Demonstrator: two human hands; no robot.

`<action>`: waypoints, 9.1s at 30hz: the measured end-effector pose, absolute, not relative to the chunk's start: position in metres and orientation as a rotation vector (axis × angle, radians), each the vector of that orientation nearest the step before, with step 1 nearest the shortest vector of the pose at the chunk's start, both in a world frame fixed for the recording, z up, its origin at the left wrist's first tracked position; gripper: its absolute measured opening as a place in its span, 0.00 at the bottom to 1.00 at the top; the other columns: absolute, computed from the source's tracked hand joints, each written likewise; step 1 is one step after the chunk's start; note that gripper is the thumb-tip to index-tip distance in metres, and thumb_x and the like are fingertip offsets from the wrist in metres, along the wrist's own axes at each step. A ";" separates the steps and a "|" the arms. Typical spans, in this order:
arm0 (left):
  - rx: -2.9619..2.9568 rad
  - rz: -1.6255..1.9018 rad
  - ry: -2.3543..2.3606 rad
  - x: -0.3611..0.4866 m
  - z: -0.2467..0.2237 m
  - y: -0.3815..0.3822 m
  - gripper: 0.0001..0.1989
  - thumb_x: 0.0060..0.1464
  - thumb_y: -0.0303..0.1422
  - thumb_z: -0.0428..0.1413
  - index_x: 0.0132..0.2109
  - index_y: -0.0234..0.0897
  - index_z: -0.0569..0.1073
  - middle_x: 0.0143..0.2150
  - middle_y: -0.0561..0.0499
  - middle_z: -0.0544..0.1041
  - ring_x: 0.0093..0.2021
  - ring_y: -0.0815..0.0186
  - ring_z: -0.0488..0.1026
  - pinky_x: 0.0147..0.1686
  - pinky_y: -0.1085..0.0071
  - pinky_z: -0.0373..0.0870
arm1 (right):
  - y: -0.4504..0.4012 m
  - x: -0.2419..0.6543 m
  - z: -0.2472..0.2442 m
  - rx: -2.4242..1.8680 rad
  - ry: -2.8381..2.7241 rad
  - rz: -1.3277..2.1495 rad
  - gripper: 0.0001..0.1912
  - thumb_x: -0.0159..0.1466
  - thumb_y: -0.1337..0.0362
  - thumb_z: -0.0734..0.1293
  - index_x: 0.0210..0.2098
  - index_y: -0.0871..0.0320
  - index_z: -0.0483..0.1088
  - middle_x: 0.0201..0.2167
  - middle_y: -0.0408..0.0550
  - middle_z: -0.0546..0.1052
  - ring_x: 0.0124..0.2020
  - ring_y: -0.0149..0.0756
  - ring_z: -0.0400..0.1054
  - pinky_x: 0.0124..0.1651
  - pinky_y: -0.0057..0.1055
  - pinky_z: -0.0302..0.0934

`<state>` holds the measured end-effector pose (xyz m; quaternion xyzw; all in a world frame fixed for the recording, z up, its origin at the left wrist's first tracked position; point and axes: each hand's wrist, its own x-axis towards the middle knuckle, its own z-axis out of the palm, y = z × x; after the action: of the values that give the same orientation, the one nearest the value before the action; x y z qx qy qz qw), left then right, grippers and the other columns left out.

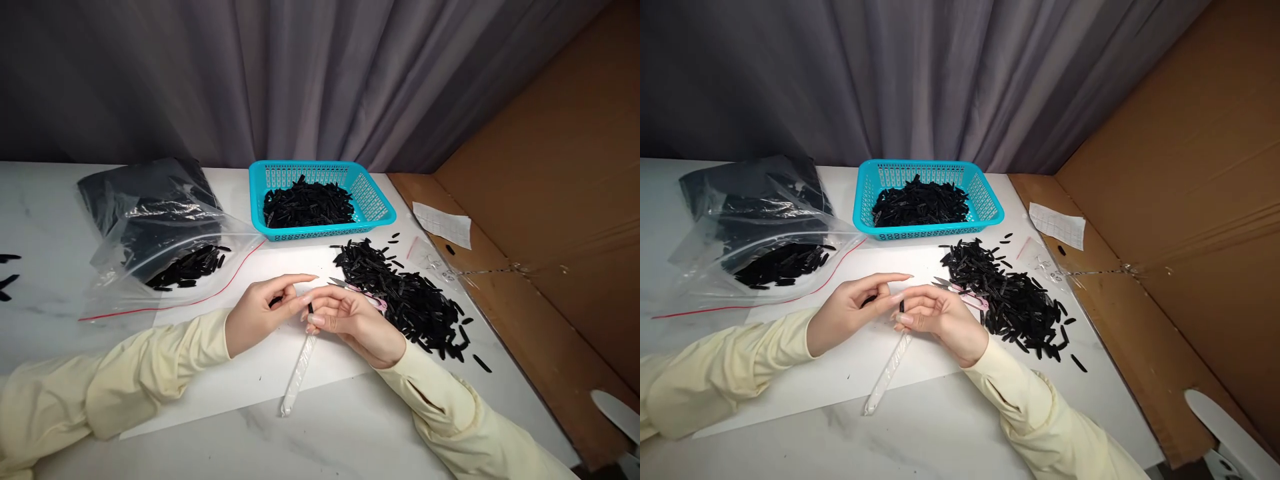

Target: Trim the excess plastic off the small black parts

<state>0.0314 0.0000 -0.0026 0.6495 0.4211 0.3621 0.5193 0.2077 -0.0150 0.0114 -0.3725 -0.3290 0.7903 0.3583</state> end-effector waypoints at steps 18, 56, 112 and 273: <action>1.823 1.005 0.980 0.034 0.001 -0.009 0.12 0.51 0.30 0.56 0.42 0.30 0.79 0.19 0.50 0.74 0.15 0.74 0.59 0.14 0.76 0.55 | -0.020 0.201 0.008 -1.129 -0.648 1.852 0.09 0.49 0.65 0.74 0.22 0.61 0.71 0.21 0.43 0.78 0.23 0.26 0.72 0.32 0.21 0.68; 1.758 1.082 0.879 0.032 0.003 -0.012 0.13 0.52 0.25 0.54 0.44 0.25 0.76 0.28 0.46 0.80 0.19 0.72 0.68 0.16 0.79 0.65 | -0.030 0.194 0.010 -0.938 -0.855 1.688 0.08 0.55 0.63 0.70 0.30 0.60 0.68 0.21 0.43 0.77 0.25 0.30 0.72 0.33 0.28 0.68; 0.906 0.607 0.716 0.027 0.008 0.006 0.26 0.57 0.43 0.36 0.56 0.34 0.60 0.26 0.49 0.72 0.08 0.76 0.57 0.09 0.79 0.38 | -0.008 0.181 0.015 -0.899 -2.181 0.628 0.09 0.61 0.72 0.62 0.33 0.56 0.74 0.28 0.49 0.74 0.35 0.39 0.63 0.40 0.39 0.61; 1.243 0.548 0.815 0.030 0.008 -0.004 0.19 0.56 0.46 0.47 0.26 0.35 0.63 0.15 0.59 0.59 0.14 0.76 0.54 0.16 0.77 0.51 | -0.031 0.203 0.007 -1.157 -1.528 1.122 0.11 0.54 0.65 0.71 0.37 0.48 0.77 0.34 0.46 0.78 0.38 0.40 0.69 0.42 0.37 0.63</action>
<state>0.0303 -0.0038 0.0075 0.5586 0.3662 0.2460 0.7024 0.2034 -0.0311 0.0067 -0.4667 -0.6165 0.4526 0.4442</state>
